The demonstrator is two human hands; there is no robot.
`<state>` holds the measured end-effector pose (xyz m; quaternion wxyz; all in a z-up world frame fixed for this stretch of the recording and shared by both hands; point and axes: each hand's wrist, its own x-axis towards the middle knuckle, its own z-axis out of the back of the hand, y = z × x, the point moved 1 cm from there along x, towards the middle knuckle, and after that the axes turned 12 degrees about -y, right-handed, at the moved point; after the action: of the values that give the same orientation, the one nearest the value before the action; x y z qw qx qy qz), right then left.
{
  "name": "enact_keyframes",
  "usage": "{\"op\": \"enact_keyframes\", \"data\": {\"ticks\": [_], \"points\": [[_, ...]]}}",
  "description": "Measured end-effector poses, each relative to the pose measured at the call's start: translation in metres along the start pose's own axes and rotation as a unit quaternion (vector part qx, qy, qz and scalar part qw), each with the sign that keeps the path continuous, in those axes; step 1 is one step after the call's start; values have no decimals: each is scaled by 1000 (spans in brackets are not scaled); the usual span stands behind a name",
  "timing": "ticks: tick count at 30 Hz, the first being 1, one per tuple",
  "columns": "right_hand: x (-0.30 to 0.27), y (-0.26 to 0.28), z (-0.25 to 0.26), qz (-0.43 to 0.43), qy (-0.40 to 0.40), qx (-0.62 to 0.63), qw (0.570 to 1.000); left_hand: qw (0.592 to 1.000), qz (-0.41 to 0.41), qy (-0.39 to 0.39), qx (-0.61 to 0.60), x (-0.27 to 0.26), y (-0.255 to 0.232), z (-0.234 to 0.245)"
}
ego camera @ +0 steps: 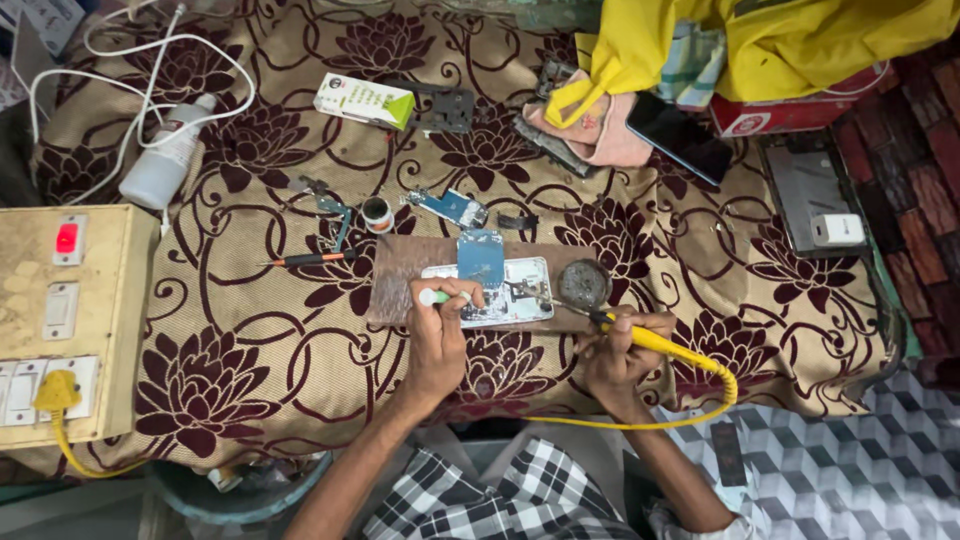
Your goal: The person uses a soldering iron and solder wire to apply solder to a small circuit board. They repeatedly dip the iron into a soldering pot and apply heat to specific points on the board while feeding solder.
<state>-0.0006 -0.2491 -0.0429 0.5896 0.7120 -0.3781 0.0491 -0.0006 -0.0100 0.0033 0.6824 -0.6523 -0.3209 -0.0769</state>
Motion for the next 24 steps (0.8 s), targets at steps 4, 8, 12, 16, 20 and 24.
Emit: {"op": "enact_keyframes", "data": {"ticks": [4,8,12,16,20,24], "points": [[2,-7,1,-7,5,37,999,998,56,13,11,2,10,-3],[1,-4,3,-10,25,9,1000,1000,20,13,-1,1,7,-2],[1,-3,1,-9,22,1,1000,1000,-2,9,-4,4,0,-2],[-2,-3,2,-9,4,-16,1000,1000,12,8,4,5,-6,-2],[-4,-4,3,-10,-9,18,1000,1000,5,4,-1,7,-10,-2],[-4,-4,3,-17,3,26,1000,1000,22,6,1,8,-10,-2]]}}
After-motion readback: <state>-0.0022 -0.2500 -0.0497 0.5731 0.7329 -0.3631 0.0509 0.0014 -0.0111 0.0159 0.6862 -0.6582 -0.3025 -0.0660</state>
